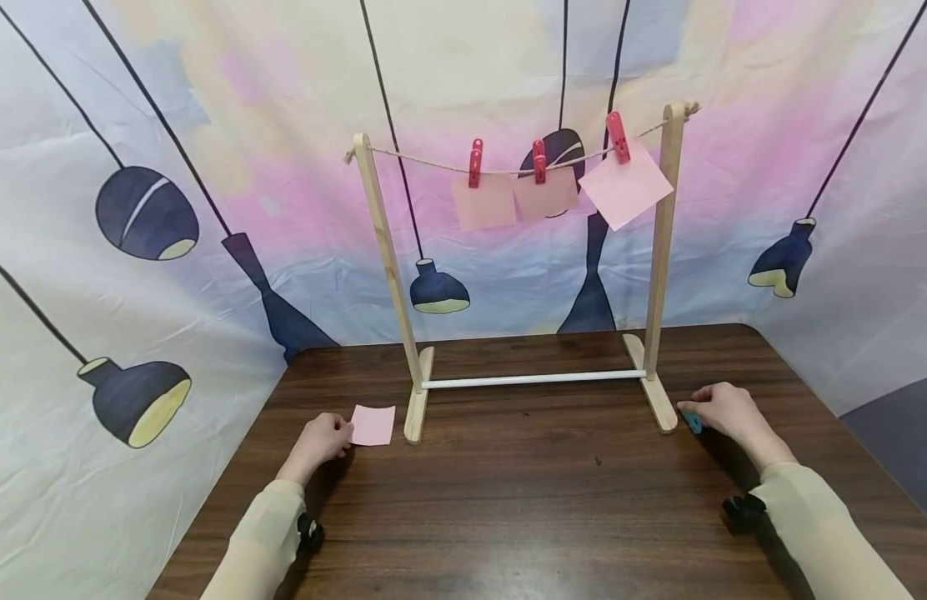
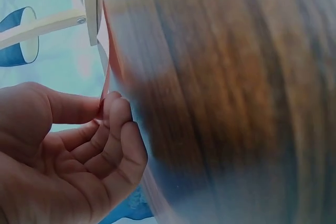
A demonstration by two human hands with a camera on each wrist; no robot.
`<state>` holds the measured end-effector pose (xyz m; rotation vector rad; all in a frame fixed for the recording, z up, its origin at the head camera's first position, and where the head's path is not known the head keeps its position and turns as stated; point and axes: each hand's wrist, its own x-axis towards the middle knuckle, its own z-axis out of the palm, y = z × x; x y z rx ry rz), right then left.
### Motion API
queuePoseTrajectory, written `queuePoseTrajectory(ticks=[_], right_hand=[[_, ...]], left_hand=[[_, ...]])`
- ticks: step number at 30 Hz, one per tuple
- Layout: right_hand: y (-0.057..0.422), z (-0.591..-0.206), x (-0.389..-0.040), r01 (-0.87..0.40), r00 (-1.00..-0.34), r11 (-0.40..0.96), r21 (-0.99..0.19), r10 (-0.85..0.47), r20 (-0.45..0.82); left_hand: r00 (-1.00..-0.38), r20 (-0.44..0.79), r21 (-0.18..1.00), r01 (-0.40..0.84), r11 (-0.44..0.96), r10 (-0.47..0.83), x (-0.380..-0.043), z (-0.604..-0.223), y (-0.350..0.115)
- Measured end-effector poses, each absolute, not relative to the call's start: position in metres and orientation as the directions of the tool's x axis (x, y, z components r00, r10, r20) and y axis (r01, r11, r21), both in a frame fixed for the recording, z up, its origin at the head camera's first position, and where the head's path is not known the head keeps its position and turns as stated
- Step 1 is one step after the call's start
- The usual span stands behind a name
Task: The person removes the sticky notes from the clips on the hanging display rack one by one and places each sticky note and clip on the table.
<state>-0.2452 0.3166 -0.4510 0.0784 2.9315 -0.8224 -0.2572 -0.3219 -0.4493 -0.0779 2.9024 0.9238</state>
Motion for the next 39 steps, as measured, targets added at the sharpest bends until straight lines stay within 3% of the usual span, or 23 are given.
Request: queuePoseTrajectory(ticks=[11, 16, 24, 39], right_hand=[[0.318, -0.452, -0.244, 0.063, -0.996, 0.849, -0.524, 0.02, -0.088], [0.32, -0.452, -0.244, 0.061, -0.995, 0.842, -0.536, 0.011, -0.095], [0.321, -0.454, -0.245, 0.06, -0.995, 0.838, -0.542, 0.009, -0.096], [0.32, -0.454, -0.244, 0.064, -0.994, 0.834, -0.547, 0.006, -0.106]], left_hand=[[-0.99, -0.129, 0.786, -0.066, 0.614, 0.058, -0.255, -0.448, -0.328], [-0.987, -0.159, 0.787, -0.124, 0.605, 0.004, -0.256, -0.446, -0.323], [-0.987, -0.154, 0.802, -0.098, 0.589, 0.045, -0.254, -0.449, -0.319], [-0.984, -0.174, 0.716, -0.104, 0.69, 0.032, -0.251, -0.449, -0.312]])
